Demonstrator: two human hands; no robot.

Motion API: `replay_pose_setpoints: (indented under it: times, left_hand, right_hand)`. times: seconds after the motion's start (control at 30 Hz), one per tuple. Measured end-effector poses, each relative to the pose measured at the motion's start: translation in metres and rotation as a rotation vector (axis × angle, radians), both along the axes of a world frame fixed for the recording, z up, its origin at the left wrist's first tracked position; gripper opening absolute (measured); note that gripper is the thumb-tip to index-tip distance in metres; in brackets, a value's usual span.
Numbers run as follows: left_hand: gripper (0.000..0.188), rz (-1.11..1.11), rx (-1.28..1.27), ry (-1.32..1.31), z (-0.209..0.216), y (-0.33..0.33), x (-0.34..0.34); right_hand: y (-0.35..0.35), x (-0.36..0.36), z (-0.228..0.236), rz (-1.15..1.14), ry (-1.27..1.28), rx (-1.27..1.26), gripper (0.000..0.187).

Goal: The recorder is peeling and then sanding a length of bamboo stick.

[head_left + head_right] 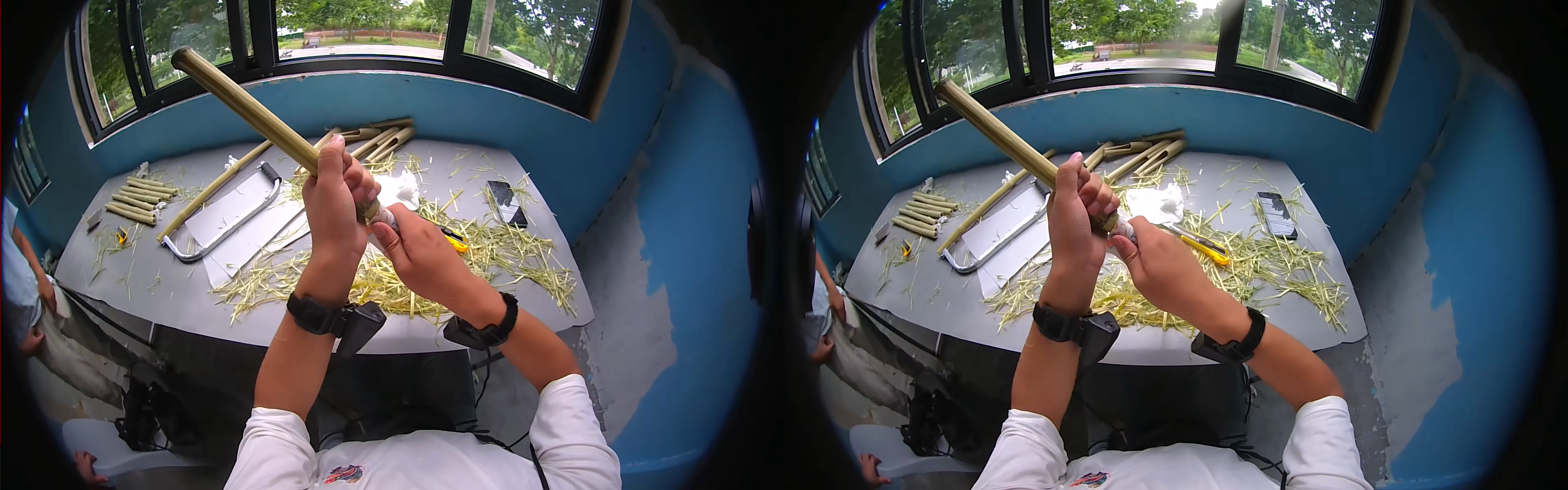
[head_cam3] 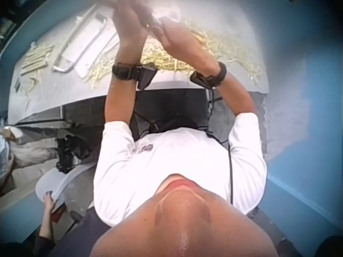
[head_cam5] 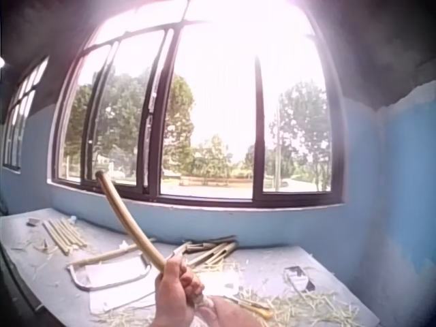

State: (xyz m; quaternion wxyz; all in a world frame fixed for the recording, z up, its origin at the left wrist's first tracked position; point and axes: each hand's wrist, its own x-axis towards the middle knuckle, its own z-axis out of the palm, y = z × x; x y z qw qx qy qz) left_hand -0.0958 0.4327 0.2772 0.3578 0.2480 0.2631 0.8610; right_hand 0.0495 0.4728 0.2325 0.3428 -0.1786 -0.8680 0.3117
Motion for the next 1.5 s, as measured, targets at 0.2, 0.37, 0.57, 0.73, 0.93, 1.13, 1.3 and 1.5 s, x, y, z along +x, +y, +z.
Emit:
replay_pose_setpoints:
  times: [0.2,0.37,0.57,0.73,0.93,1.13,1.3,1.5]
  left_hand:
    - [0.044,-0.181,0.007,0.016,0.0,-0.005,-0.019]
    - [0.048,-0.337,0.071,0.019,0.0,-0.006,-0.028]
    - [0.049,0.099,-0.068,-0.011,-0.004,-0.007,0.0]
    - [0.05,0.161,-0.048,-0.029,0.003,-0.012,0.012]
    - [0.049,-0.23,-0.003,-0.048,-0.012,-0.018,-0.02]
    - [0.042,-0.355,0.038,-0.035,-0.015,-0.011,-0.026]
    - [0.041,-0.03,-0.048,-0.02,-0.009,-0.011,-0.004]
    - [0.045,-0.091,0.0,0.052,-0.006,-0.017,-0.008]
  right_hand:
    - [0.011,0.012,-0.001,0.253,-0.067,-0.171,0.048]
    - [0.015,0.032,0.005,0.426,-0.204,-0.924,0.051]
    - [0.006,0.002,-0.015,0.037,-0.032,0.07,0.039]
    - [-0.006,-0.014,-0.018,-0.128,0.026,0.22,0.029]
    - [0.001,0.001,-0.021,0.335,-0.042,-0.411,0.053]
    - [0.005,0.017,-0.013,0.521,-0.11,-1.253,0.053]
    - [-0.008,0.0,-0.031,-0.115,-0.031,0.24,0.04]
    - [-0.006,-0.006,-0.025,0.016,0.107,0.093,0.048]
